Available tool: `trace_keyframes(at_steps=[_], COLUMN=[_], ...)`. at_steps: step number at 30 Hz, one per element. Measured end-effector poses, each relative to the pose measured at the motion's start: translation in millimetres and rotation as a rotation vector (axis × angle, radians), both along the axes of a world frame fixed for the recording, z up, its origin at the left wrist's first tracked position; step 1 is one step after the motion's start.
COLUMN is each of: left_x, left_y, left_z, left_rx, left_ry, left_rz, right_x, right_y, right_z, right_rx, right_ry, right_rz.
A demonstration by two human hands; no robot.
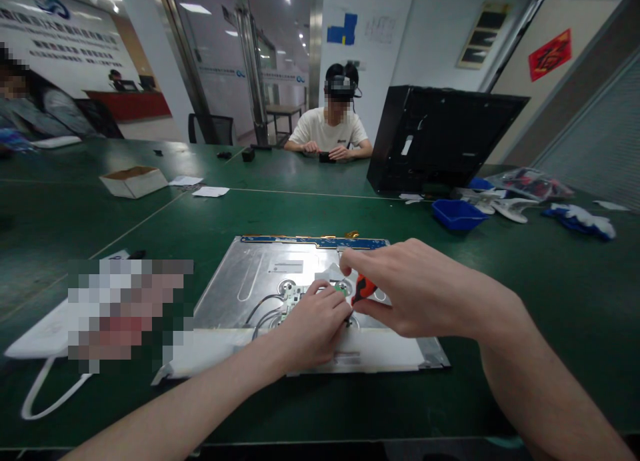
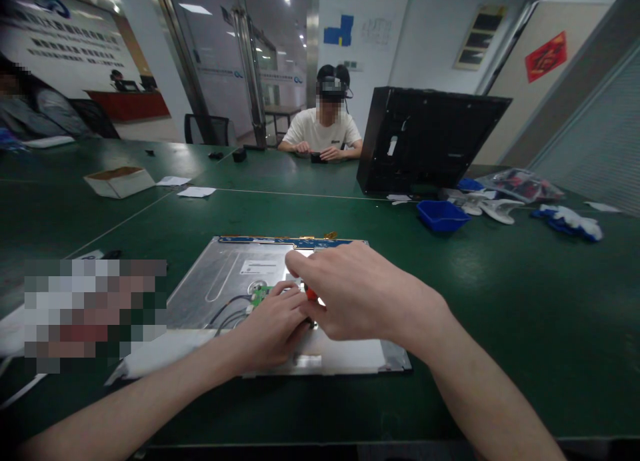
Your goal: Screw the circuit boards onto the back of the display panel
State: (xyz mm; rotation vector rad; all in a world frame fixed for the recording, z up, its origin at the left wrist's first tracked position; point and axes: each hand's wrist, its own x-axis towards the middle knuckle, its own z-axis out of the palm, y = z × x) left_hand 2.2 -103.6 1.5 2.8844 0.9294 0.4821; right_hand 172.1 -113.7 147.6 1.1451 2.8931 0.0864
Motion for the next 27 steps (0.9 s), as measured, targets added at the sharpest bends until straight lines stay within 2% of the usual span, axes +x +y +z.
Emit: trace_keyframes(at_steps=[6,14,20,27], left_x=[-0.8,-0.2,-0.3,-0.1], left_y=[-1.0,0.6,-0.8,-0.7], left_z=[3.3,1.5,2.8,2.9], left_rx=[-0.01,0.001,0.007,-0.005], left_ry=[-0.004,0.009,-0.006,0.014], left_rz=[-0.006,-0.016,-0.009,-0.009], right_x=[-0.4,-0.3,-1.4,0.3], right_y=[3.2,0.0,3.8,-0.9], right_z=[-1.7,-0.6,-3.1,0.2], right_rx=[0.067,0.002,0.081,0.001], right_ry=[-0.023,0.002,-0.026,0.03], right_rz=[-0.036,0.011,-0.031,0.023])
